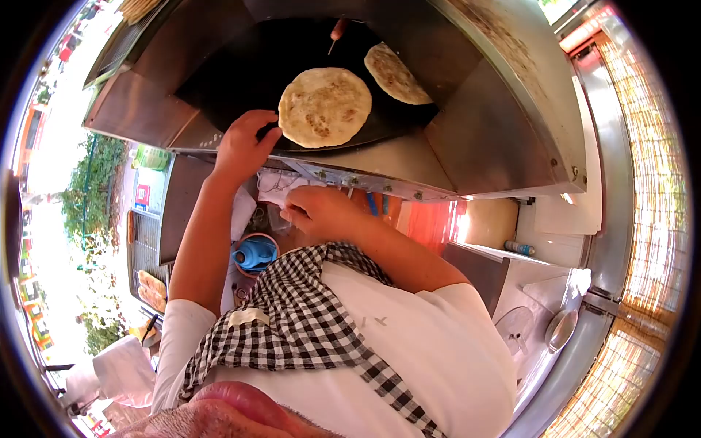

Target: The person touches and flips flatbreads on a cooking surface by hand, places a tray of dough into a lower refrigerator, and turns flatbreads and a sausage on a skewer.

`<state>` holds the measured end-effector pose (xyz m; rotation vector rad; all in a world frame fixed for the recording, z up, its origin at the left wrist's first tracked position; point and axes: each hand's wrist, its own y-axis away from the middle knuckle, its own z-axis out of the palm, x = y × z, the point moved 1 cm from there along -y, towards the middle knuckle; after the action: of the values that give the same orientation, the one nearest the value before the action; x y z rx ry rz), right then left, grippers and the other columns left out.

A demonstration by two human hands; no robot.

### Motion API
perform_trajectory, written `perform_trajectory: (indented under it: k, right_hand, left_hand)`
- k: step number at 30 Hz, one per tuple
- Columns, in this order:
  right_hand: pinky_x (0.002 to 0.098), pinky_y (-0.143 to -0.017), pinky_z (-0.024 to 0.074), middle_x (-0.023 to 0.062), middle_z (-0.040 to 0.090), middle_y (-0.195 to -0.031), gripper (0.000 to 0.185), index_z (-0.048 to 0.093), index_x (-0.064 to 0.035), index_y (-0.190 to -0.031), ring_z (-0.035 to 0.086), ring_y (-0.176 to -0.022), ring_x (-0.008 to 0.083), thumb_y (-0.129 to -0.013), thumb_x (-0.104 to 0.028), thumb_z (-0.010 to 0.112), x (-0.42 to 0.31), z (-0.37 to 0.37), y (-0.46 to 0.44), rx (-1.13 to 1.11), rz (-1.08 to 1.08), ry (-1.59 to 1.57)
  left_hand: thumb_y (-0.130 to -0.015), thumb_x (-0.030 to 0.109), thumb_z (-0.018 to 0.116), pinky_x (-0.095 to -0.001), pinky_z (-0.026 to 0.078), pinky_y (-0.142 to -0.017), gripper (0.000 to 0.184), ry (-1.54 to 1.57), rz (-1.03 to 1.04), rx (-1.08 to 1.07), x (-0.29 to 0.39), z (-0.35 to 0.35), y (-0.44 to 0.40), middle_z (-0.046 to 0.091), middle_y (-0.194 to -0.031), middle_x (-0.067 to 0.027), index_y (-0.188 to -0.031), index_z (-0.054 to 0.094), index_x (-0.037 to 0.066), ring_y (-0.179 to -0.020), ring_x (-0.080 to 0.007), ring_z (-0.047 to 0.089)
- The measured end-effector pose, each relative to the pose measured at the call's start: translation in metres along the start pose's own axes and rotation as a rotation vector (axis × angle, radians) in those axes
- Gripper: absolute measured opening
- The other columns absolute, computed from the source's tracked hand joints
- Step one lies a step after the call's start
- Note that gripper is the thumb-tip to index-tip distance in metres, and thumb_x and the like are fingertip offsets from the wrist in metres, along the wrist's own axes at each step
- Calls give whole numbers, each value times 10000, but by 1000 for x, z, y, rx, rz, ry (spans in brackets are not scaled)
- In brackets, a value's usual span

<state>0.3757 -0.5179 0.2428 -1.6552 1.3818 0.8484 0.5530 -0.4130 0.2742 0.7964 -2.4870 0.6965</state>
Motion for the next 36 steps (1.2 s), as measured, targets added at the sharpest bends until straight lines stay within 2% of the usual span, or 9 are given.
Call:
perform_trajectory:
  k: [7,10,13,14,17,18,22,25,36]
  right_hand:
    - [384,-676,456,104,616,-781,158,603,-46,-825,590,-757,280,-844,-201,627,34,-8,36,37,182,44]
    - [377,-688,456,104,627,-797,161,607,-50,-827,594,-768,276,-848,-209,621,39,-15,42,46,233,53]
    - [375,-692,456,104,635,-810,166,612,-53,-828,601,-784,273,-852,-217,616,52,-14,48,59,231,48]
    - [385,-674,461,101,637,-810,176,611,-62,-821,610,-780,276,-847,-236,618,51,-12,49,71,221,50]
    - [408,-638,472,94,641,-811,193,610,-82,-811,628,-775,283,-836,-274,620,61,-10,47,68,191,69]
    - [411,-637,472,94,642,-813,192,612,-84,-814,628,-777,285,-834,-275,618,63,-10,46,47,190,84]
    - [416,-639,474,91,644,-820,181,621,-94,-826,629,-786,290,-829,-275,612,62,-12,44,41,184,106]
    - [411,-643,479,90,644,-825,176,624,-97,-831,629,-792,291,-828,-272,610,68,-11,46,53,186,108]
    - [364,-696,416,70,640,-804,185,633,-73,-825,618,-750,245,-830,-258,646,70,-2,46,-9,194,109]
  left_hand:
    - [-721,182,665,-475,366,-992,445,-370,286,-196,-7,58,-59,606,-1146,-93,-1155,593,117,-1105,-270,537]
    - [-717,271,687,-510,282,-1059,431,-500,197,-325,-1,57,-72,620,-1119,-74,-1125,623,149,-1124,-231,531]
    - [-686,416,728,-481,329,-995,469,-645,17,-513,17,50,-90,634,-1094,-49,-1081,654,174,-1083,-198,549]
    - [-691,520,716,-404,373,-894,454,-695,40,-441,19,51,-90,680,-926,-26,-959,701,154,-921,-186,613]
    - [-711,568,679,-360,399,-777,456,-783,-125,-513,48,67,-94,676,-722,-6,-831,716,130,-727,-185,640]
    - [-758,565,635,-368,431,-720,471,-665,-31,-398,41,77,-88,650,-623,-12,-750,701,99,-609,-211,626]
    - [-805,426,618,-404,451,-720,332,-180,76,-253,42,91,-75,654,-652,-26,-793,699,105,-652,-254,629]
    - [-785,336,659,-394,446,-824,282,-199,107,-95,38,92,-76,678,-769,-68,-939,703,105,-774,-269,638]
    - [-737,199,626,-423,343,-967,304,-393,229,-233,56,106,-75,651,-1004,6,-1033,692,187,-1024,-188,564]
